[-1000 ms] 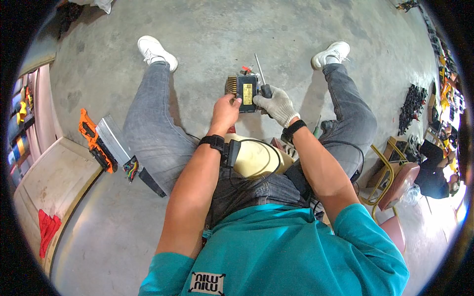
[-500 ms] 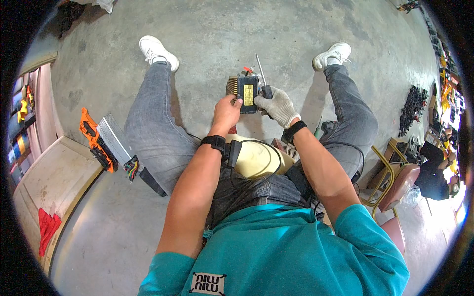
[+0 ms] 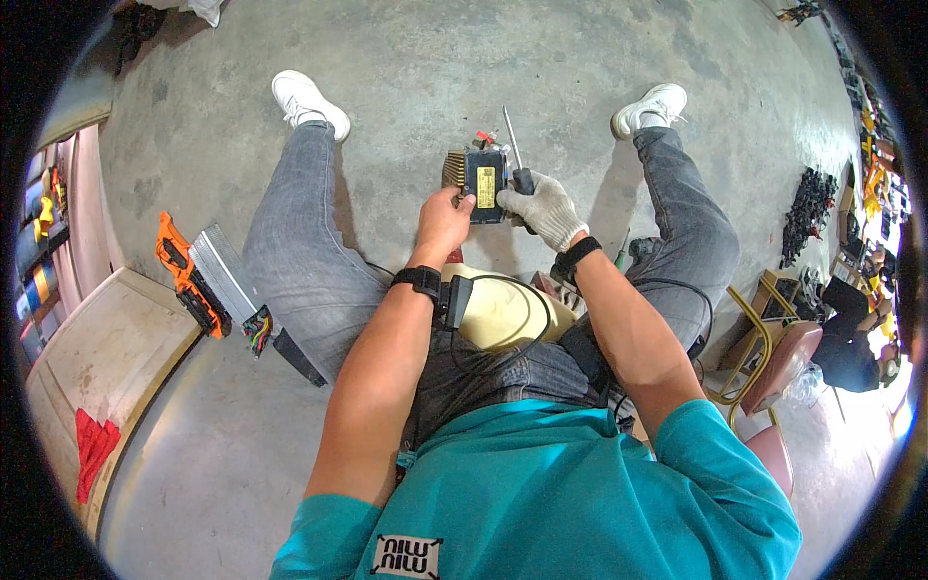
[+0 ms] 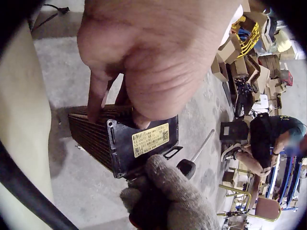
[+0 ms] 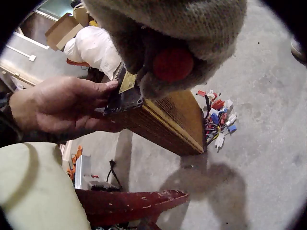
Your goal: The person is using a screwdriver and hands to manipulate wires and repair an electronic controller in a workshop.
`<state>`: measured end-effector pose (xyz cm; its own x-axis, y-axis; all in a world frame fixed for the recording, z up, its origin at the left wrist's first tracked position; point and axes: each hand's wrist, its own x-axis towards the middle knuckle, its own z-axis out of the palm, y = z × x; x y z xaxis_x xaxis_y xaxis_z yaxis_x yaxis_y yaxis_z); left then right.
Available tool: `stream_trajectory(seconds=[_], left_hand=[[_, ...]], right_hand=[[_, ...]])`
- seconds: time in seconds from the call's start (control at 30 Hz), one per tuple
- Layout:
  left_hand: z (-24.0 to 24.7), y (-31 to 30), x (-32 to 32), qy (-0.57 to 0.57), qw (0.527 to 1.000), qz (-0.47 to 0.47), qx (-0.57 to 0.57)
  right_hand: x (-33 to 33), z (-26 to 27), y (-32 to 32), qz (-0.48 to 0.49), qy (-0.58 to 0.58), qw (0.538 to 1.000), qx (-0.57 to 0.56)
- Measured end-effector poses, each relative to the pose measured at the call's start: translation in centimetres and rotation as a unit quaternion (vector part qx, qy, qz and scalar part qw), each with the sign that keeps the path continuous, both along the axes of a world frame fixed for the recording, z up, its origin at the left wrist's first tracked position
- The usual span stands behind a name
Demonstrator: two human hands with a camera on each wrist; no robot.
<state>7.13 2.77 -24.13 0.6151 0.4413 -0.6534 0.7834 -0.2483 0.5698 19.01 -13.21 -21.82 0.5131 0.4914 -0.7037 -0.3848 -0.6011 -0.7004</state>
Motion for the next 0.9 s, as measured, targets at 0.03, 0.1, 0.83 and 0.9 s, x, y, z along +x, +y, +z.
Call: stream_trajectory(seconds=[0.03, 0.1, 0.83, 0.9], left_hand=[[0.0, 0.0, 0.0, 0.000, 1.000, 0.000, 0.000], [0.0, 0.0, -0.1, -0.005, 1.000, 0.001, 0.000], [-4.5, 0.4, -1.5, -0.025, 0.983, 0.115, -0.139], [-2.5, 0.3, -0.9, -0.018, 0.984, 0.119, -0.131]], right_hand=[[0.0, -0.2, 0.0, 0.000, 0.000, 1.000, 0.000], [0.0, -0.5, 0.0, -0.004, -0.002, 1.000, 0.008], [0.5, 0.4, 0.0, 0.008, -0.003, 1.000, -0.013], [0.5, 0.4, 0.0, 0.021, -0.013, 0.999, -0.023]])
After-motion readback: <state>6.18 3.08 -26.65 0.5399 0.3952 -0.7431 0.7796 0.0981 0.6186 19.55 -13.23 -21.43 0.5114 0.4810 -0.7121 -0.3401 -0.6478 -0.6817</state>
